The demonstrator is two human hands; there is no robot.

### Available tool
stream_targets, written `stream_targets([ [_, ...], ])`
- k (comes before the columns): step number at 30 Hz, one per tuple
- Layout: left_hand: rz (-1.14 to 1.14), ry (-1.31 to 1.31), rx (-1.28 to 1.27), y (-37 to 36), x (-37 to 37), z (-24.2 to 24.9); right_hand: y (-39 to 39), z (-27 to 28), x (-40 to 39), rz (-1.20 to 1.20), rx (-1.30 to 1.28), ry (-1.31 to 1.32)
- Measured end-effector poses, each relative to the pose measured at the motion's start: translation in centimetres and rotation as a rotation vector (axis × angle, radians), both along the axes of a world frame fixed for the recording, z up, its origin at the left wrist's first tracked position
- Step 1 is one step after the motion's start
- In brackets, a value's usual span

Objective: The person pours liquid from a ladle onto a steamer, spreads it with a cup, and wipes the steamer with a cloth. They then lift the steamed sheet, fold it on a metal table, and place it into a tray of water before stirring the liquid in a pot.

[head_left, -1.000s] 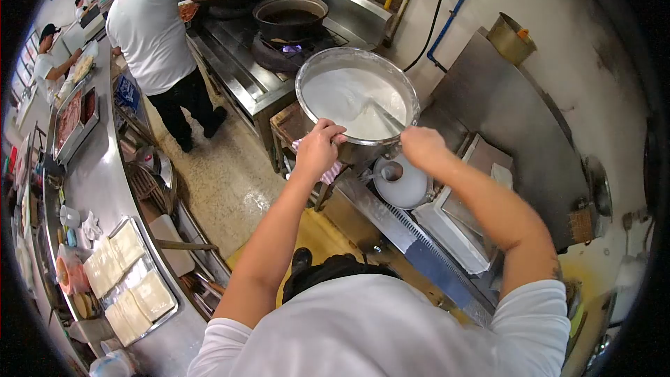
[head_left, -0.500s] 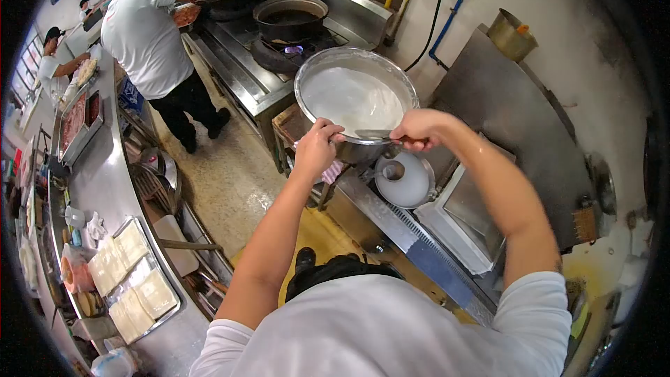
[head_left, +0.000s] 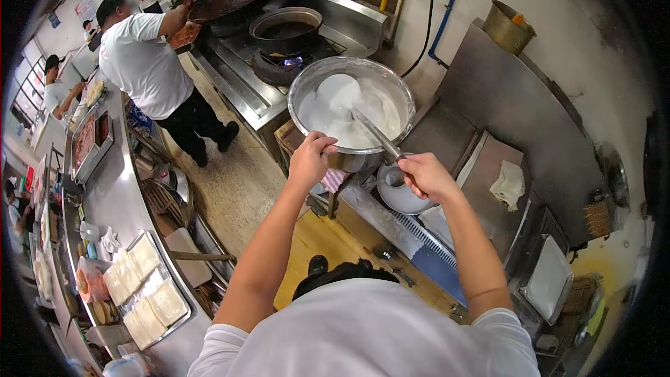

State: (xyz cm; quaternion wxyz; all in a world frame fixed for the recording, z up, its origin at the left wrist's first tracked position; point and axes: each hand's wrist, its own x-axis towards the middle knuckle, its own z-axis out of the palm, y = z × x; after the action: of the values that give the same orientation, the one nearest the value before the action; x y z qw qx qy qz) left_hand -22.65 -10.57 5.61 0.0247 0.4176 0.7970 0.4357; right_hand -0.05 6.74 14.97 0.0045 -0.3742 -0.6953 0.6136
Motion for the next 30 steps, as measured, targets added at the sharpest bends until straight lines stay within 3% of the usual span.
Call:
stream_targets([
  [6, -0.007, -0.008, 0.029, -0.1, 0.1, -0.1, -2.2, -2.3, 2.8, -0.07, 0.16, 0.087],
  [11, 0.0, -0.005, 0.029, 0.1, -0.1, -0.5, -2.3, -5.3, 4.3, -0.018, 0.707, 0.057],
  [14, -0.007, -0.003, 0.04, -0.1, -0.1, -0.3, -2.1, -6.7, 4.0, -0.099, 1.041, 0.178],
  [23, -0.012, 0.015, 0.082, -0.3, -0.1, -0.6, -0.6, -2.2, -0.8, 0.096, 1.231, -0.23],
  [30, -0.016, 0.01, 0.119, -0.3, -0.3, -1.1, -1.4, 0.8, 0.2, 0.368, 1.329, -0.303],
])
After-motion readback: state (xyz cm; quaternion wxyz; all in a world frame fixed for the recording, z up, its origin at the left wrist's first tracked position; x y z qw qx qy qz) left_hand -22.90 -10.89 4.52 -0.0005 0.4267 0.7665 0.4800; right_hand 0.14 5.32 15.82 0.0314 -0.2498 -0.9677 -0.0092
